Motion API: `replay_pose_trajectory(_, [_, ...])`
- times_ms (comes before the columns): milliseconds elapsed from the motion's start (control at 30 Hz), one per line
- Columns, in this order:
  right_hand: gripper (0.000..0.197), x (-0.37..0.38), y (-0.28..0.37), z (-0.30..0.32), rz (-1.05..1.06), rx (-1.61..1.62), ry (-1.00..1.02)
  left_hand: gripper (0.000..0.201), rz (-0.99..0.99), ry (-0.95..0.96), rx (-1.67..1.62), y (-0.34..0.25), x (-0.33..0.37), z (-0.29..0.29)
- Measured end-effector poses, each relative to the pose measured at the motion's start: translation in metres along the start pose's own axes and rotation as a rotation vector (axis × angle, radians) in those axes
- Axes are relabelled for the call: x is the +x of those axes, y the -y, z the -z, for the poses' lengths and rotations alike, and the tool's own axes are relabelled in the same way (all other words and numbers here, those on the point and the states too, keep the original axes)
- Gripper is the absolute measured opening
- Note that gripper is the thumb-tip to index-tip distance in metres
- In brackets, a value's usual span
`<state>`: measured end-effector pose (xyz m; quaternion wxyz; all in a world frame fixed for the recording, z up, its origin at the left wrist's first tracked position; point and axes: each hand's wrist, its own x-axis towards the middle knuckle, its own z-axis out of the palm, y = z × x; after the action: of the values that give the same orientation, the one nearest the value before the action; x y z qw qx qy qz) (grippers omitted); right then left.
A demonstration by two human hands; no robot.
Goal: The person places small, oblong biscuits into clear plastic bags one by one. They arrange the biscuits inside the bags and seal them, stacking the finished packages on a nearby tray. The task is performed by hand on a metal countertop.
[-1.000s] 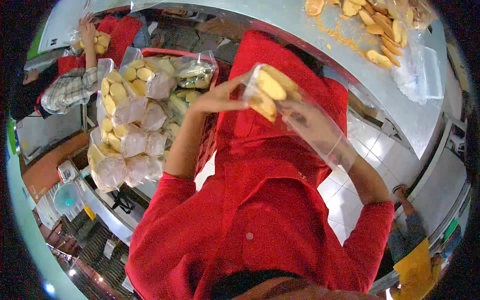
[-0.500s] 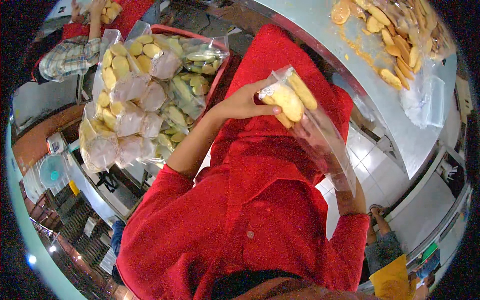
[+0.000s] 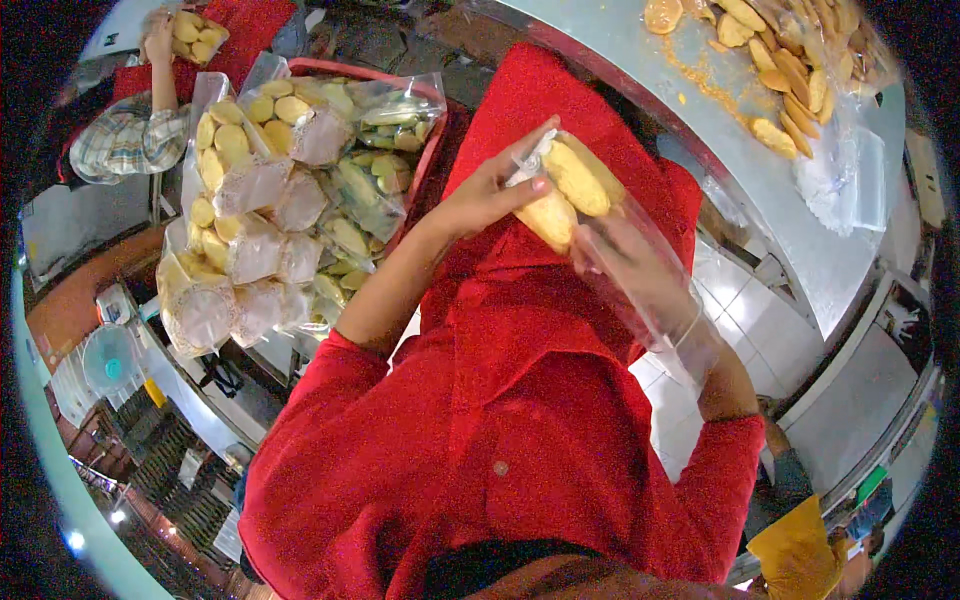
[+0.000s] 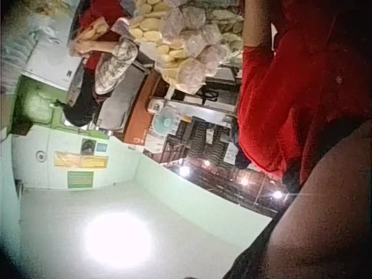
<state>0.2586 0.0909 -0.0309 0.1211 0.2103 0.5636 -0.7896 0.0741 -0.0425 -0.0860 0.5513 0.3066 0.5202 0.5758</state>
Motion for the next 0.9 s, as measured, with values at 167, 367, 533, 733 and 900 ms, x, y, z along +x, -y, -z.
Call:
replay_pose_trajectory(167, [0.038, -0.007, -0.002, 0.010, -0.036, 0.112, 0.087, 0.073, -0.049, -0.013, -0.075, 0.004, -0.002, -0.001])
replay_pose_trajectory(367, [0.037, -0.005, 0.018, 0.017, -0.260, -0.172, 0.037, 0.074, 0.052, -0.037, -0.196, 0.016, 0.000, -0.013])
replay_pose_trajectory(533, [0.039, -0.002, 0.005, 0.034, 0.377, -0.982, 0.194, 0.073, 0.396, 0.083, -0.640, 0.003, 0.011, 0.006])
replay_pose_trajectory(733, [0.043, -0.022, -0.010, 0.029, 0.175, -0.532, 0.076, 0.075, 0.197, 0.071, -0.296, -0.015, 0.001, -0.021])
replay_pose_trajectory(900, [0.042, -0.033, -0.028, 0.028, -0.110, -0.131, -0.118, 0.080, 0.030, 0.080, -0.060, 0.003, -0.010, -0.029])
